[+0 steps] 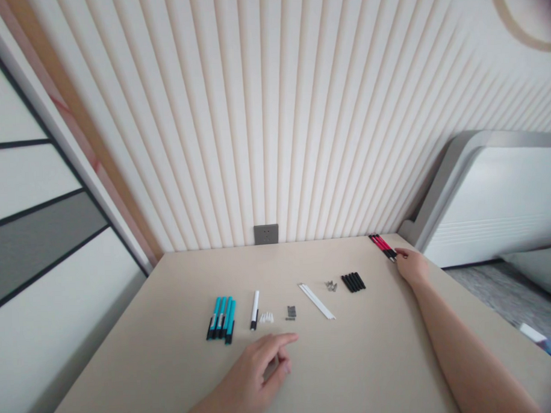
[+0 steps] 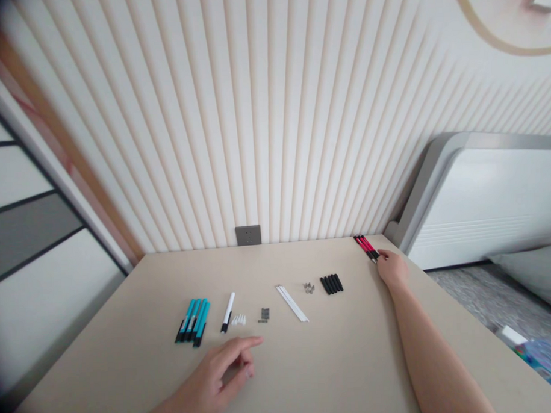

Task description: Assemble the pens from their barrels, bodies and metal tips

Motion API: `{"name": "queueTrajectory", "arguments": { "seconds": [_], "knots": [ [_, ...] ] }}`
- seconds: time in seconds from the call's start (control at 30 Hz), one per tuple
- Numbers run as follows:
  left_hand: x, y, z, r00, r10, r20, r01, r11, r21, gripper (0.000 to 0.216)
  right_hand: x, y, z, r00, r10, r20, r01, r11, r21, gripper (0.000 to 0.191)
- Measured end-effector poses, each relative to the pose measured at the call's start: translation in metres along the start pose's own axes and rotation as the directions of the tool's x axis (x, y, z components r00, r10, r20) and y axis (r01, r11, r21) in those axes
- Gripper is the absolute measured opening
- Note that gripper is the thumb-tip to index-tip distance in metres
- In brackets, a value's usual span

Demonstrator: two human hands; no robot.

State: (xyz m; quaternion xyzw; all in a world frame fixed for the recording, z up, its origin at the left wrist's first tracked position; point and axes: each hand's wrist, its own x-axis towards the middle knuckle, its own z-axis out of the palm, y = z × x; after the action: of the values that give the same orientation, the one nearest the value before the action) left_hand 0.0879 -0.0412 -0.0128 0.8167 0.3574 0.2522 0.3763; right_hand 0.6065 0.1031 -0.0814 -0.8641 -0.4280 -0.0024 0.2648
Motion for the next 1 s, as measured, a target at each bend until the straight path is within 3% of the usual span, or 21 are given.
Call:
{"name": "queueTrajectory", "arguments": {
  "seconds": [0.27, 0.47, 0.67, 0.8, 0.93, 1.0],
  "knots": [
    [0.000, 0.001, -0.001, 0.997, 0.068, -0.026, -0.065, 0.995, 0.081, 0.034, 0.001, 0.003, 0.003, 1.000, -0.006, 0.002, 0.006, 0.999, -0.034, 0.042],
    [0.003, -0.005, -0.019, 0.963, 0.257, -0.084, -0.201, 0.888, 0.413, 0.029, -0.004, 0.001, 0.003, 0.998, -0.035, -0.059, 0.035, 0.999, 0.002, 0.042],
    [0.007, -0.022, -0.057, 0.935, 0.251, -0.252, -0.044, 0.785, 0.618, 0.025, -0.022, -0.010, -0.009, 0.978, -0.081, -0.191, 0.106, 0.987, 0.121, 0.040],
    [0.007, -0.038, -0.074, 0.892, 0.167, -0.419, 0.142, 0.778, 0.612, 0.022, -0.048, -0.043, -0.017, 0.924, -0.224, -0.311, 0.280, 0.948, 0.149, 0.038],
    [0.005, -0.047, -0.072, 0.914, 0.122, -0.387, 0.158, 0.773, 0.615, 0.019, -0.100, -0.106, -0.026, 0.819, -0.493, -0.292, 0.554, 0.813, 0.181, 0.032],
    [0.004, -0.047, -0.065, 0.928, 0.109, -0.356, 0.145, 0.774, 0.616, 0.018, -0.135, -0.142, -0.030, 0.741, -0.644, -0.193, 0.672, 0.712, 0.204, 0.027]
  ]
}}
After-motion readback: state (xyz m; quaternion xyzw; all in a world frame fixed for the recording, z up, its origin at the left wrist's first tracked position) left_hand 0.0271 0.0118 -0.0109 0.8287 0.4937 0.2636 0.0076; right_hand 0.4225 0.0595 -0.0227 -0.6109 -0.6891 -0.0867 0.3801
